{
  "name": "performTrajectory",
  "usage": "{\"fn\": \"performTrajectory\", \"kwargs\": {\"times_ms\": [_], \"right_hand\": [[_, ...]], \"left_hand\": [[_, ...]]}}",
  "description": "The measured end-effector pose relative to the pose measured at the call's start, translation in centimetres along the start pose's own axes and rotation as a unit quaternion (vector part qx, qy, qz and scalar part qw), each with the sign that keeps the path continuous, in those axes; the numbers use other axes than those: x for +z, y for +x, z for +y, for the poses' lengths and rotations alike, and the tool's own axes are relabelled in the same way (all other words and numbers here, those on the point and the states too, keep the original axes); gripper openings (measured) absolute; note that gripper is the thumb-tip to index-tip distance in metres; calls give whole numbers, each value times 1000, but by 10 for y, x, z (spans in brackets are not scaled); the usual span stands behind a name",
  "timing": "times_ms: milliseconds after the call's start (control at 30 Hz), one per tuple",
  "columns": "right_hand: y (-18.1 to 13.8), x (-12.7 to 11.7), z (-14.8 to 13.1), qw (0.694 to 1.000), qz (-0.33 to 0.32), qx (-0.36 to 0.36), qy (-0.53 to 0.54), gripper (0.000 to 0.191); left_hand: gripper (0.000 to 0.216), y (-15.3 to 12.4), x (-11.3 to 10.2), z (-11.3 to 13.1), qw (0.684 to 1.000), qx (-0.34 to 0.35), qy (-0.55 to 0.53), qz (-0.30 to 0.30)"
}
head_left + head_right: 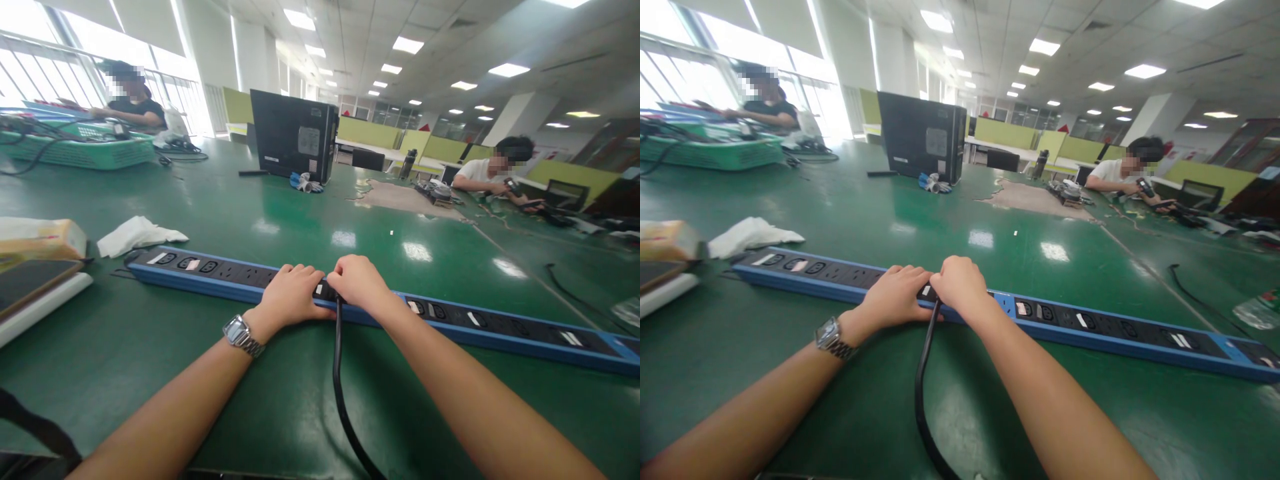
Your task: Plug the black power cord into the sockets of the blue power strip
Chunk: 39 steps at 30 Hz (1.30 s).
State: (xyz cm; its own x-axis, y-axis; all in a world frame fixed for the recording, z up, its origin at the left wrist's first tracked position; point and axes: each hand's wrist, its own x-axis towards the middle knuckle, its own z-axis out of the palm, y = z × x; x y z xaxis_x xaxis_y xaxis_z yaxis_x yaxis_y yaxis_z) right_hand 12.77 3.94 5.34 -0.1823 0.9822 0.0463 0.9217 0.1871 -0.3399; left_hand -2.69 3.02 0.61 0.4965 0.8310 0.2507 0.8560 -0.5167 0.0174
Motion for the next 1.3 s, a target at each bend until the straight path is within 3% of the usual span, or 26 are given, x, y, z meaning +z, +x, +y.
{"fn": "performTrajectory", "kwargs": {"times_ms": [133,233,333,467,767,1000,1133,1300], "right_hand": [[-4,-13,2,999,34,-17,-12,25],[-14,-37,35,996,72,-22,41,22],[-30,-56,80,996,33,5,78,20],[-45,-55,115,997,-9,17,74,20],[-37,-50,104,998,18,0,-53,21],[-38,-52,101,998,-3,21,-58,20],[-40,-51,98,997,-16,-3,-71,20],[-44,-53,98,999,19,-1,-49,22]], "left_hand": [[63,0,0,-1,1000,-3,0,-2],[73,0,2,-3,1000,0,-4,1],[76,0,1,-3,1000,0,-5,-4],[76,1,-2,-2,1000,-4,-4,-11],[75,1,1,-3,1000,-5,-3,-14],[76,1,1,-3,1000,-6,5,-18],[76,1,1,-3,1000,-7,2,-18],[76,1,0,-3,1000,-3,1,-18]]}}
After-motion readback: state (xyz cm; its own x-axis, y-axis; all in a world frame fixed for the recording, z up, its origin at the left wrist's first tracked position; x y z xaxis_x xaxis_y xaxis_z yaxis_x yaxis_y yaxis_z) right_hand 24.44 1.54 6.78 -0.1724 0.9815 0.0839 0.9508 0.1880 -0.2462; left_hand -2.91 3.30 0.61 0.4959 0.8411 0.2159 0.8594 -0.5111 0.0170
